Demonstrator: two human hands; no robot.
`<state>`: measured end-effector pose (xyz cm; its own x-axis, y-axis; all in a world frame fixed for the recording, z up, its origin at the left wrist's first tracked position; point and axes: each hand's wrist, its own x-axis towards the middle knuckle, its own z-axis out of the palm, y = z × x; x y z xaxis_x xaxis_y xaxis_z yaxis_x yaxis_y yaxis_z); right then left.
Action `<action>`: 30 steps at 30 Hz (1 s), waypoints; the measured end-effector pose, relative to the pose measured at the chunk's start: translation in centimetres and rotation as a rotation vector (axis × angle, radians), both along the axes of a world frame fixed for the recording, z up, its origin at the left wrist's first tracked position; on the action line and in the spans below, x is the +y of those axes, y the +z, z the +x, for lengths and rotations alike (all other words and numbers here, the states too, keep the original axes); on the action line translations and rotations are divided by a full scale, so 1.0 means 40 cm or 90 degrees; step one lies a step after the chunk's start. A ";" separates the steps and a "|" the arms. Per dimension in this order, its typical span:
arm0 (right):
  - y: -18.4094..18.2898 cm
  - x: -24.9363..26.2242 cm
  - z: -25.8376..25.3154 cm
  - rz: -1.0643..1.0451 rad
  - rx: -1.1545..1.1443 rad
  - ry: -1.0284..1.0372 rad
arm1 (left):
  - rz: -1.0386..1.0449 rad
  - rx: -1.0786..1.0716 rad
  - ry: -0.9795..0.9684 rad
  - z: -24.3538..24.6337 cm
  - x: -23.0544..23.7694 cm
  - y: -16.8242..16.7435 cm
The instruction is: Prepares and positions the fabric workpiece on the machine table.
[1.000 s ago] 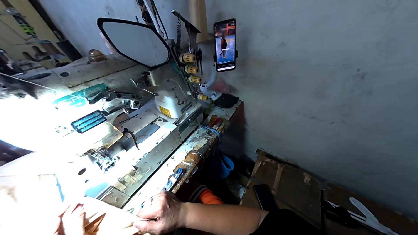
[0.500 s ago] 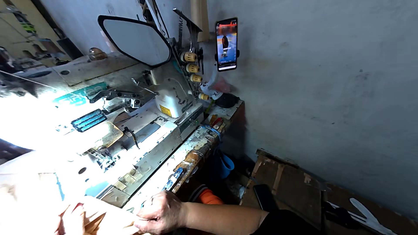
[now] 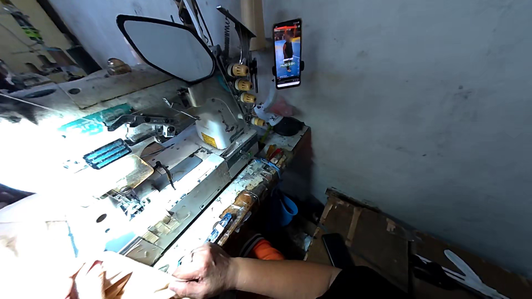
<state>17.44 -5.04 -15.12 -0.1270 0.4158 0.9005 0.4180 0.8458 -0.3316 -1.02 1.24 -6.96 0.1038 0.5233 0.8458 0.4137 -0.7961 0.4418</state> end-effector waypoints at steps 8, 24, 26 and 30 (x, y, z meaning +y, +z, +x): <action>-0.004 0.003 0.000 -0.004 -0.006 0.004 | 0.017 0.001 -0.021 0.001 0.000 0.006; -0.005 0.004 0.000 -0.002 -0.012 0.006 | 0.019 0.010 -0.032 -0.004 0.005 0.003; -0.003 0.002 0.001 -0.006 -0.010 0.007 | 0.005 0.004 -0.020 -0.002 0.003 0.003; 0.000 0.001 0.001 -0.007 -0.008 0.006 | -0.011 0.005 -0.008 -0.001 -0.001 0.007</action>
<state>17.47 -4.99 -15.13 -0.1428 0.4246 0.8940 0.4141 0.8461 -0.3357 -1.08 1.20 -6.68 0.1173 0.5370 0.8354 0.4072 -0.7932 0.4527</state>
